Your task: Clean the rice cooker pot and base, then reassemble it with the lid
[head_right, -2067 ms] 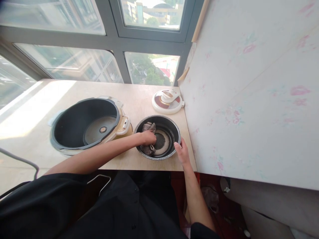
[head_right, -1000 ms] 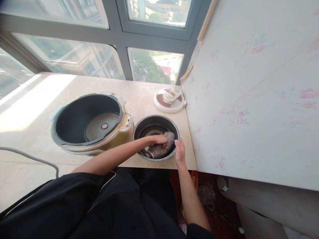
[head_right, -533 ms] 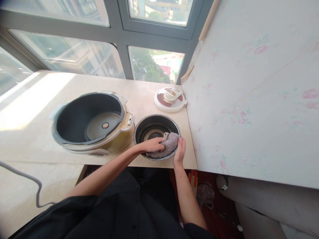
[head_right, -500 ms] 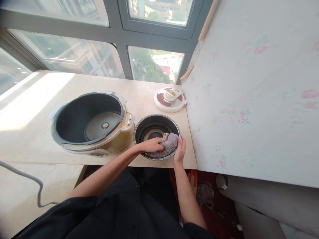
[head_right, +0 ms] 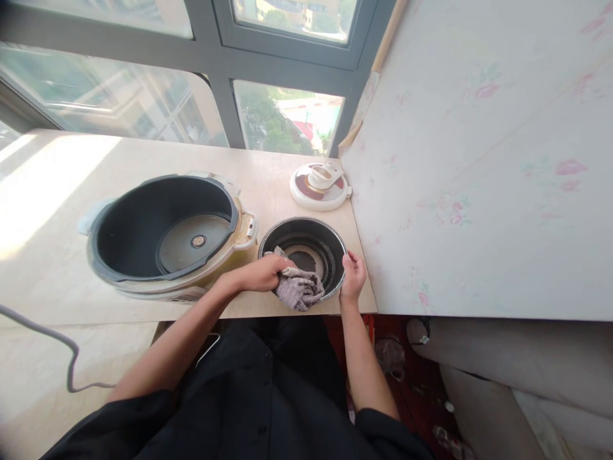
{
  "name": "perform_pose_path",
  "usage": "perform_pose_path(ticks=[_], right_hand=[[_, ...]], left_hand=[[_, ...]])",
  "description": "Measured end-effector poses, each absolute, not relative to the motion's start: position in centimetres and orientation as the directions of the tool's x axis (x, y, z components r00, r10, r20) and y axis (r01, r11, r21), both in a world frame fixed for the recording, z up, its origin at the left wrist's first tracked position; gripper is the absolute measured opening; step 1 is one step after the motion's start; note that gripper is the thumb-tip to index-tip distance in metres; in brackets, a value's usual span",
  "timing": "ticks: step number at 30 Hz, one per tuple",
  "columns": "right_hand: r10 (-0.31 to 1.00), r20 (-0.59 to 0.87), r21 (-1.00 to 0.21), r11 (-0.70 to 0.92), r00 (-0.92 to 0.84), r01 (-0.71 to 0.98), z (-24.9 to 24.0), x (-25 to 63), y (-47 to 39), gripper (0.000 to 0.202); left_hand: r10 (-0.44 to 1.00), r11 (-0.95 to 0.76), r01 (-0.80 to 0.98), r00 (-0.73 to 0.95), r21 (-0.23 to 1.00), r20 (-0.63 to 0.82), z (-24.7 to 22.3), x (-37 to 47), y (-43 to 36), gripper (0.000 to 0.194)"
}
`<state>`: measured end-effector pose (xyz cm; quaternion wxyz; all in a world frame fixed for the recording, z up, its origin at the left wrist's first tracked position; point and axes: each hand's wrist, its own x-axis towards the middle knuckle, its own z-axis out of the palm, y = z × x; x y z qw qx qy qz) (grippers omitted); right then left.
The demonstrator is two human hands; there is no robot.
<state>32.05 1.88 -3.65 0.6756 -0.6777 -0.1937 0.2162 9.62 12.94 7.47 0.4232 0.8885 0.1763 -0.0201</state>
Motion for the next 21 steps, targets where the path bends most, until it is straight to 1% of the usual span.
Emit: perform_pose_path(ticks=[3,5,8,11,14,15,19,21], right_hand=[[0.544,-0.009,-1.000,-0.020,0.839,0.002,-3.0,32.7,1.9,0.050],[0.558,0.025,-0.997,-0.041,0.829,0.058,-2.5,33.2,2.0,0.047],[0.623,0.059,-0.987,-0.083,0.780,0.141,-1.7,33.9,2.4,0.045],[0.679,0.045,-0.981,-0.108,0.733,0.160,-1.2,34.7,3.1,0.045],[0.696,0.014,-0.983,-0.121,0.718,0.137,-1.0,35.2,3.9,0.045],[0.697,-0.003,-0.985,-0.126,0.717,0.118,-1.0,35.4,4.1,0.046],[0.722,-0.090,-0.989,-0.148,0.686,0.027,-0.8,35.2,4.3,0.050],[0.748,-0.134,-0.988,-0.148,0.650,-0.033,-0.6,34.6,3.8,0.050]], left_hand=[[0.279,-0.633,0.256,0.956,0.731,-0.093,7.4,8.9,12.3,0.046],[0.280,-0.669,0.232,0.959,0.707,-0.049,7.3,8.6,11.8,0.049],[0.253,-0.710,0.200,0.967,0.675,-0.021,7.5,8.2,11.1,0.048],[0.242,-0.752,0.197,0.970,0.629,-0.014,7.5,8.2,10.4,0.047],[0.267,-0.799,0.252,0.962,0.545,-0.053,7.0,8.7,9.8,0.059],[0.278,-0.812,0.273,0.958,0.516,-0.069,6.7,8.9,9.6,0.060],[0.329,-0.838,0.334,0.940,0.432,-0.088,5.7,9.8,8.9,0.044],[0.365,-0.835,0.364,0.928,0.412,-0.079,5.4,10.1,8.5,0.045]])
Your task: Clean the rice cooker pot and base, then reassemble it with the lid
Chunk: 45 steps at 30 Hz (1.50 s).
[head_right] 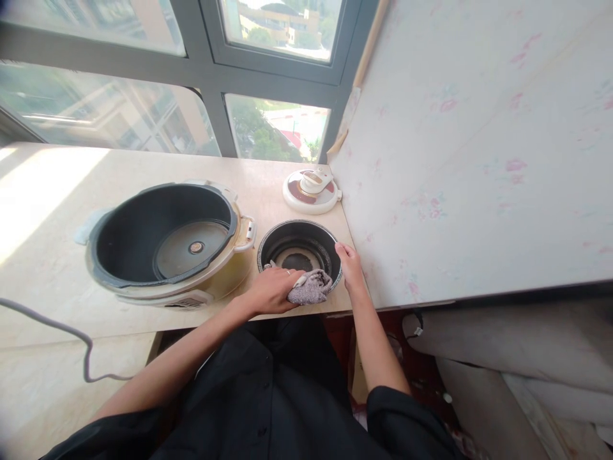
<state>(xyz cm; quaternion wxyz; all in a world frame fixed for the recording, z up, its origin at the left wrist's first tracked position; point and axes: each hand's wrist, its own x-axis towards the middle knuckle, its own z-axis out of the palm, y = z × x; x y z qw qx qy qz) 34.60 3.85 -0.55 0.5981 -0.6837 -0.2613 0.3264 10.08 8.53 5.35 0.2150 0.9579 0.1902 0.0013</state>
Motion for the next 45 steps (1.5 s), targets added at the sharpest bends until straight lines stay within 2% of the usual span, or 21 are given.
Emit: perform_pose_path(ticks=[7,11,13,16,18,21,25,27,30,32,35,39,42,45], right_hand=[[0.721,-0.155,-0.986,-0.076,0.676,-0.146,0.5,31.5,0.7,0.042],[0.707,-0.190,-0.978,-0.072,0.681,-0.197,0.1,31.5,-0.2,0.046],[0.709,-0.192,-0.974,-0.056,0.679,-0.218,-0.2,31.9,-0.1,0.048],[0.726,-0.199,-0.966,-0.033,0.658,-0.256,-0.5,32.3,0.4,0.049],[0.730,-0.222,-0.958,-0.041,0.646,-0.284,-0.7,32.5,0.7,0.049],[0.714,-0.227,-0.957,-0.040,0.662,-0.286,-1.1,32.6,1.0,0.048],[0.707,-0.185,-0.969,-0.016,0.682,-0.247,-1.7,32.6,1.0,0.048],[0.708,-0.166,-0.975,-0.015,0.686,-0.220,-1.9,32.6,1.0,0.048],[0.693,-0.137,-0.986,-0.027,0.708,-0.165,-2.0,32.7,1.0,0.048],[0.677,-0.112,-0.992,-0.028,0.728,-0.126,-2.1,32.7,1.1,0.049],[0.654,-0.065,-0.998,-0.037,0.754,-0.054,-2.0,32.8,1.2,0.051],[0.670,-0.028,-0.996,-0.078,0.742,0.033,-1.8,33.0,1.0,0.052],[0.705,-0.018,-0.995,-0.080,0.709,0.054,-1.6,33.2,0.8,0.049],[0.731,-0.007,-0.997,-0.057,0.682,0.051,-1.5,33.3,0.8,0.047]], left_hand=[[0.509,-0.765,0.488,0.858,0.420,-0.070,5.5,12.5,6.5,0.067],[0.500,-0.688,0.495,0.853,0.531,-0.148,6.0,14.3,6.9,0.073],[0.425,-0.593,0.458,0.877,0.662,-0.226,5.7,15.3,8.3,0.069],[0.174,-0.367,0.287,0.956,0.885,-0.237,4.6,16.8,11.0,0.050],[0.104,-0.255,0.262,0.964,0.931,-0.243,3.9,17.9,12.4,0.039],[0.143,-0.248,0.311,0.948,0.917,-0.283,3.4,19.4,13.5,0.035],[0.332,-0.404,0.403,0.901,0.821,-0.279,3.3,20.8,13.3,0.033],[0.361,-0.448,0.435,0.887,0.781,-0.287,3.1,21.0,13.0,0.040],[0.272,-0.446,0.425,0.903,0.788,-0.333,2.7,20.6,12.5,0.052],[0.234,-0.450,0.431,0.902,0.782,-0.362,2.6,20.4,12.2,0.053],[0.187,-0.520,0.437,0.897,0.734,-0.402,2.7,20.1,11.9,0.043],[0.021,-0.570,0.388,0.888,0.724,-0.460,3.3,19.5,12.3,0.025],[-0.099,-0.507,0.369,0.873,0.779,-0.478,3.9,18.2,13.3,0.022],[-0.176,-0.379,0.389,0.860,0.840,-0.478,4.8,16.4,14.5,0.027]])
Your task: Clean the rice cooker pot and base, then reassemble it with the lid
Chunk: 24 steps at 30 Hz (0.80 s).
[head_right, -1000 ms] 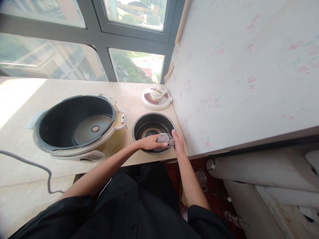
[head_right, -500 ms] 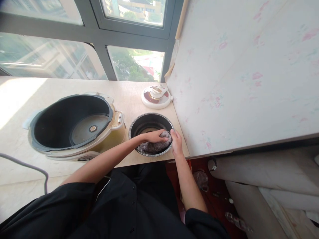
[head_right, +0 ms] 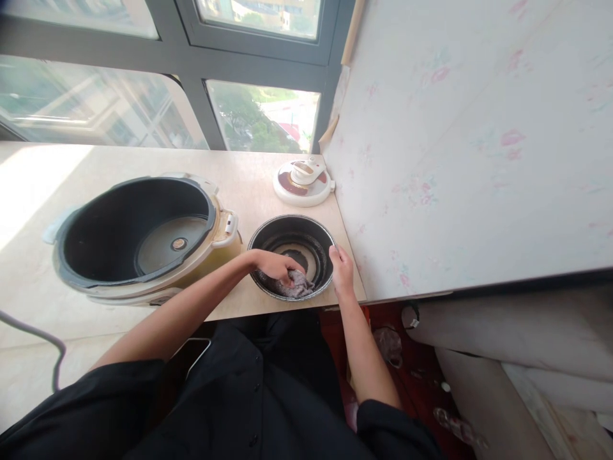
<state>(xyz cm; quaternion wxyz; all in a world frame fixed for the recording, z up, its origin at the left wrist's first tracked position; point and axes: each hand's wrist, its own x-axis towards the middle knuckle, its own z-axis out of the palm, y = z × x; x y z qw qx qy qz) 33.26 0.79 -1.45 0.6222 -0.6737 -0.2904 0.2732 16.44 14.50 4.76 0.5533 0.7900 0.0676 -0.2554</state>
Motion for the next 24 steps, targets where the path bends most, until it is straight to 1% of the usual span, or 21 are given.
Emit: perform_pose_path(ticks=[2,4,8,13,16,19,21,24], right_hand=[[0.739,0.005,-0.997,-0.051,0.673,0.064,-1.3,33.3,0.8,0.045],[0.747,0.017,-0.995,-0.053,0.665,0.085,-1.2,33.4,0.8,0.043],[0.755,0.030,-0.993,-0.053,0.655,0.107,-1.1,33.6,0.8,0.041],[0.761,-0.006,-0.998,-0.040,0.648,0.037,-1.3,33.9,1.0,0.041],[0.763,-0.004,-0.998,-0.041,0.646,0.043,-1.4,33.9,1.0,0.039],[0.758,0.003,-0.997,-0.048,0.652,0.060,-1.6,33.9,0.9,0.039],[0.751,-0.009,-0.998,-0.052,0.660,0.046,-1.7,34.0,0.9,0.039],[0.741,-0.024,-0.999,-0.050,0.671,0.018,-2.0,34.0,1.0,0.038]], left_hand=[[-0.187,-0.286,0.428,0.853,0.857,-0.488,5.4,15.3,15.2,0.032],[-0.169,-0.221,0.467,0.846,0.856,-0.505,5.9,14.3,15.7,0.037],[-0.111,-0.206,0.478,0.856,0.854,-0.506,6.6,13.1,16.2,0.039],[-0.065,-0.311,0.425,0.883,0.850,-0.466,6.8,13.3,15.0,0.041],[-0.002,-0.465,0.437,0.869,0.770,-0.494,6.8,14.3,13.3,0.034],[0.119,-0.609,0.470,0.851,0.639,-0.512,6.3,15.9,11.0,0.030],[0.215,-0.627,0.520,0.831,0.580,-0.513,5.8,17.1,9.5,0.032],[0.345,-0.604,0.586,0.803,0.541,-0.486,4.9,18.7,7.8,0.040]])
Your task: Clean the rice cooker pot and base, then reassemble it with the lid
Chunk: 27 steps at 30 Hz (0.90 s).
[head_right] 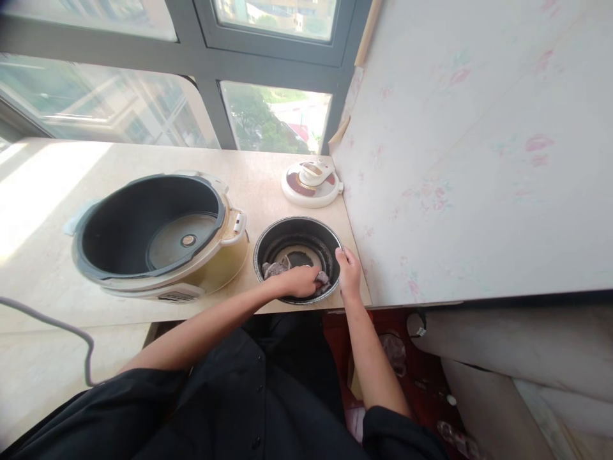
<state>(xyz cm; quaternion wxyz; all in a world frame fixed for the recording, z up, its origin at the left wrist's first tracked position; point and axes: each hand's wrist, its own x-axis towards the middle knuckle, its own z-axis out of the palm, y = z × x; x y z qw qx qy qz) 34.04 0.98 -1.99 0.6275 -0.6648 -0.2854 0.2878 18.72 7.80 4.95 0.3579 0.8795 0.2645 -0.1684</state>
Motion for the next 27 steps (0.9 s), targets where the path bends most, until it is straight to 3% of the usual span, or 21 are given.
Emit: perform_pose_path(ticks=[4,8,13,16,19,23,27], right_hand=[[0.727,-0.036,-0.999,-0.041,0.685,-0.008,-2.3,34.2,1.1,0.038],[0.721,-0.048,-0.999,-0.044,0.691,-0.023,-2.5,34.2,1.2,0.040],[0.721,-0.070,-0.998,-0.054,0.690,-0.046,-2.5,34.0,1.1,0.041],[0.732,-0.097,-0.995,-0.064,0.675,-0.074,-2.3,33.9,1.0,0.038],[0.741,-0.088,-0.996,-0.051,0.666,-0.075,-1.8,33.7,1.0,0.038],[0.710,-0.058,-0.998,-0.039,0.702,-0.043,-1.2,32.7,0.6,0.057],[0.669,0.012,-1.000,0.011,0.743,0.006,-1.3,31.2,0.0,0.063]], left_hand=[[0.475,-0.571,0.654,0.757,0.497,-0.449,4.8,19.4,7.0,0.050],[0.443,-0.608,0.646,0.758,0.462,-0.478,5.4,18.6,7.4,0.063],[0.354,-0.727,0.594,0.754,0.345,-0.553,5.7,17.4,8.3,0.058],[0.400,-0.724,0.629,0.718,0.283,-0.570,5.3,16.9,8.4,0.052],[0.499,-0.717,0.663,0.705,0.216,-0.505,4.8,16.5,8.2,0.047],[0.606,-0.711,0.687,0.706,0.148,-0.365,4.5,16.5,8.0,0.040],[0.719,-0.651,0.753,0.653,0.099,-0.238,4.8,17.1,7.8,0.044]])
